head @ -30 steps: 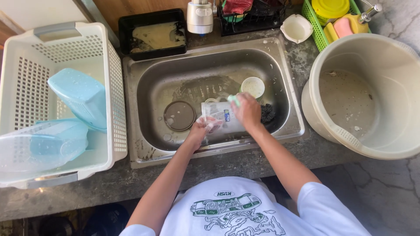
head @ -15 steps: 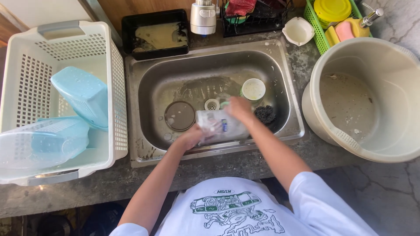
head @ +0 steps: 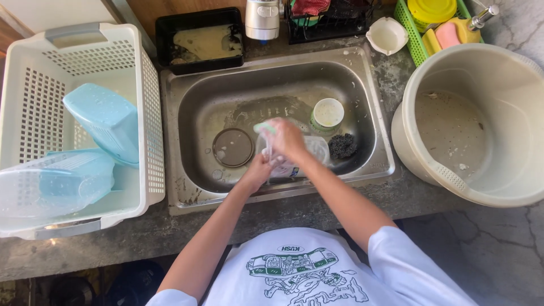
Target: Wash and dry various kitchen containers and lids.
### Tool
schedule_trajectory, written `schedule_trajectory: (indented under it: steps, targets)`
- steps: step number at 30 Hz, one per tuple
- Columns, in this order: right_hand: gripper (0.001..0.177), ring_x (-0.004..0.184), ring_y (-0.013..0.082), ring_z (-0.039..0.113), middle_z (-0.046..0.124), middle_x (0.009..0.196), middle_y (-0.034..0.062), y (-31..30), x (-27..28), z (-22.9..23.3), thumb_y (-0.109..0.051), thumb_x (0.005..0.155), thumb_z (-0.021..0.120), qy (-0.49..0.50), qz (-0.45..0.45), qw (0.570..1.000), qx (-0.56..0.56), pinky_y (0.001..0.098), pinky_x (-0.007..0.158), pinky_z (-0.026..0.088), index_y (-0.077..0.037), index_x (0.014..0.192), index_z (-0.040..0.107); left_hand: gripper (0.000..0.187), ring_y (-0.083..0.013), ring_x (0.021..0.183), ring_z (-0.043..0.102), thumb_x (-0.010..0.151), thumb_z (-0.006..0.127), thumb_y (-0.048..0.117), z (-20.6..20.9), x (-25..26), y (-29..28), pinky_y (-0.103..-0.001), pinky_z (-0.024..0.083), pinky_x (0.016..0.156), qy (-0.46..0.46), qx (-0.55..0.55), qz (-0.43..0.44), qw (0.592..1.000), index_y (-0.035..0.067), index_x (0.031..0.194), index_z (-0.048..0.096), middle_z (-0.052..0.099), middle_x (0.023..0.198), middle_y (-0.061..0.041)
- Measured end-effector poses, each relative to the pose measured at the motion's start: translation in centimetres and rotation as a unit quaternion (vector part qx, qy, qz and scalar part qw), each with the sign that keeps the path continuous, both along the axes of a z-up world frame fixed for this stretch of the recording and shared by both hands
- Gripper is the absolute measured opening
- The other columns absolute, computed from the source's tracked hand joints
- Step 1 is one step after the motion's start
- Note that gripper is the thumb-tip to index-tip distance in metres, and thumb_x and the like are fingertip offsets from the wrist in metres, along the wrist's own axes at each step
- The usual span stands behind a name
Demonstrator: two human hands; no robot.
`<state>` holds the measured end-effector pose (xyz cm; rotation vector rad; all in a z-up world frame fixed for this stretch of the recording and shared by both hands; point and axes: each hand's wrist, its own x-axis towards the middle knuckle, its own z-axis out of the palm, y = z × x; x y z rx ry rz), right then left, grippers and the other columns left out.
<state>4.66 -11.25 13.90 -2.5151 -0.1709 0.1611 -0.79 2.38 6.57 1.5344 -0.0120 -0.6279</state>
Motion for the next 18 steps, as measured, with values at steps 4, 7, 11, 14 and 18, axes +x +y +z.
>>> schedule_trajectory:
  steps: [4,7,11,14,18]
  targets:
    - [0.032,0.104,0.0283,0.072,0.074,0.124,0.0129,-2.4,-3.9,-0.2,-0.035,0.099,0.064,-0.264,0.092,0.959,0.036,0.042,0.093,0.057,-0.013,0.12,0.074,0.027,-0.0259,0.098,0.074,0.1,0.071,0.012,-1.4,0.0,1.5,-0.042,0.056,0.084,-0.021,0.053,0.031,0.998,-0.005,0.121,0.068,0.074,0.111,-0.018]
    - [0.033,0.11,0.0255,0.073,0.074,0.124,0.0105,-7.5,-2.7,-3.0,-0.035,0.105,0.06,-0.185,-0.006,0.982,0.038,0.0402,0.097,0.058,-0.014,0.127,0.072,0.03,-0.0181,0.106,0.074,0.097,0.06,0.013,3.4,-1.0,1.2,-0.032,0.062,0.092,0.018,-0.129,0.04,0.991,0.005,0.125,0.065,0.076,0.115,-0.007]
    - [0.043,0.103,0.0285,0.069,0.073,0.114,0.0167,-10.2,0.0,-6.4,-0.038,0.097,0.065,0.061,-0.22,0.968,0.105,0.0419,0.092,0.054,-0.006,0.127,0.067,0.024,-0.0258,0.1,0.075,0.099,0.057,0.013,1.9,-0.2,1.4,-0.04,0.062,0.085,0.072,-0.123,0.181,0.973,0.004,0.119,0.068,0.076,0.112,-0.013]
    - [0.038,0.095,0.0249,0.067,0.073,0.105,0.0151,-8.3,-2.7,-2.2,-0.035,0.095,0.064,0.036,-0.267,0.925,0.269,0.0387,0.085,0.052,-0.005,0.118,0.066,0.025,-0.0293,0.1,0.073,0.101,0.057,0.02,1.3,0.1,3.0,-0.047,0.062,0.084,0.144,-0.207,0.291,0.923,0.002,0.118,0.064,0.074,0.112,-0.015]
    - [0.025,0.092,0.0266,0.065,0.067,0.101,0.0186,-7.8,-5.1,-0.4,-0.023,0.095,0.067,-0.193,-0.122,0.954,0.194,0.0383,0.082,0.052,0.0,0.104,0.063,0.035,-0.0287,0.101,0.07,0.103,0.056,0.033,-2.5,0.0,5.3,-0.047,0.059,0.085,0.162,-0.349,0.321,0.865,0.004,0.122,0.061,0.071,0.116,-0.014]
